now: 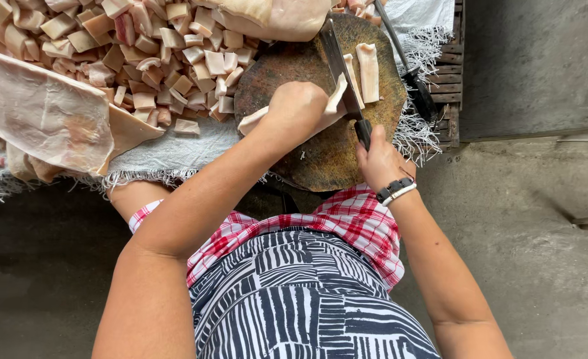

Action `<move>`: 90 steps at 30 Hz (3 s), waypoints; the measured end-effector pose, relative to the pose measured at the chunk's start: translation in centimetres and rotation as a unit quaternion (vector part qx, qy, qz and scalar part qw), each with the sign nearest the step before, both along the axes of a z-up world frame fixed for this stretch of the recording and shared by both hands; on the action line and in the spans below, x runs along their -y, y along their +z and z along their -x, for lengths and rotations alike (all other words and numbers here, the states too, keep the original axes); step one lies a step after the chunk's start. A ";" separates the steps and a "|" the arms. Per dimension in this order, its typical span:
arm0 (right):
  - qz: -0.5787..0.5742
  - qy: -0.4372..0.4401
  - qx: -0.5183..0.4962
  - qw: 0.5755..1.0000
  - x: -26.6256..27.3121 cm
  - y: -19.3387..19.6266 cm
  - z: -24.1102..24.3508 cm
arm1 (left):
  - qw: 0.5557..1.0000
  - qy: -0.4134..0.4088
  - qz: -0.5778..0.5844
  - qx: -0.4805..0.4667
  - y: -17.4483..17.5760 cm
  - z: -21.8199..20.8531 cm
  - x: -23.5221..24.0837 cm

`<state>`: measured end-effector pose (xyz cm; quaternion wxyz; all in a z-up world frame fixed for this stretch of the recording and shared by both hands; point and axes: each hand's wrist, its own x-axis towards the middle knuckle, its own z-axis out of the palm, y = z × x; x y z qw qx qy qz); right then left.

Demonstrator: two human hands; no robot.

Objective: The person cuts pieces of pork skin into smaller cubes using a cleaver on a wooden cutting board.

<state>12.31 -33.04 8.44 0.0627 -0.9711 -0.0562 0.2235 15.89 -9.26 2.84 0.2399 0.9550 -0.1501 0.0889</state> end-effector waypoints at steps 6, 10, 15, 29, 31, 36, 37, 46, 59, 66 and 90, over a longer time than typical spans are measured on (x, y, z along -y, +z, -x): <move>-0.078 -0.018 -0.037 0.996 3.6 1.1 4.4 | 0.990 0.094 -0.034 -0.096 -2.1 -1.9 -2.4; -0.043 -0.014 -0.011 0.999 5.8 2.2 9.0 | 0.997 0.061 -0.044 -0.035 -1.1 -1.9 -2.9; -0.056 -0.013 -0.016 0.998 5.6 0.4 7.0 | 0.999 -0.030 -0.017 -0.033 2.5 1.2 -2.5; -0.152 0.005 0.003 0.988 1.6 0.1 -1.5 | 0.959 0.044 -0.234 -0.154 4.1 0.7 1.1; -0.148 0.023 0.034 0.988 1.6 -0.5 -0.9 | 0.962 0.046 -0.180 -0.200 3.1 -0.8 2.0; -0.129 0.025 0.026 0.991 2.5 -0.6 -0.6 | 0.958 0.111 -0.127 -0.230 0.9 -4.0 4.3; -0.132 0.015 0.009 0.991 3.0 -0.4 0.0 | 0.959 0.117 -0.127 -0.224 0.4 -4.1 3.9; -0.071 0.009 -0.020 0.997 7.7 1.6 8.5 | 0.970 0.028 -0.102 -0.218 0.3 -4.5 1.9; -0.132 -0.030 -0.045 0.990 1.6 0.5 -1.3 | 0.986 -0.065 -0.005 -0.155 5.5 1.8 0.3; -0.210 -0.054 0.081 0.973 3.9 3.8 1.4 | 0.981 0.079 -0.088 -0.153 4.3 -3.6 2.4; -0.128 0.032 -0.024 0.991 3.9 1.8 3.2 | 0.954 0.247 0.170 -0.009 7.5 5.6 -6.8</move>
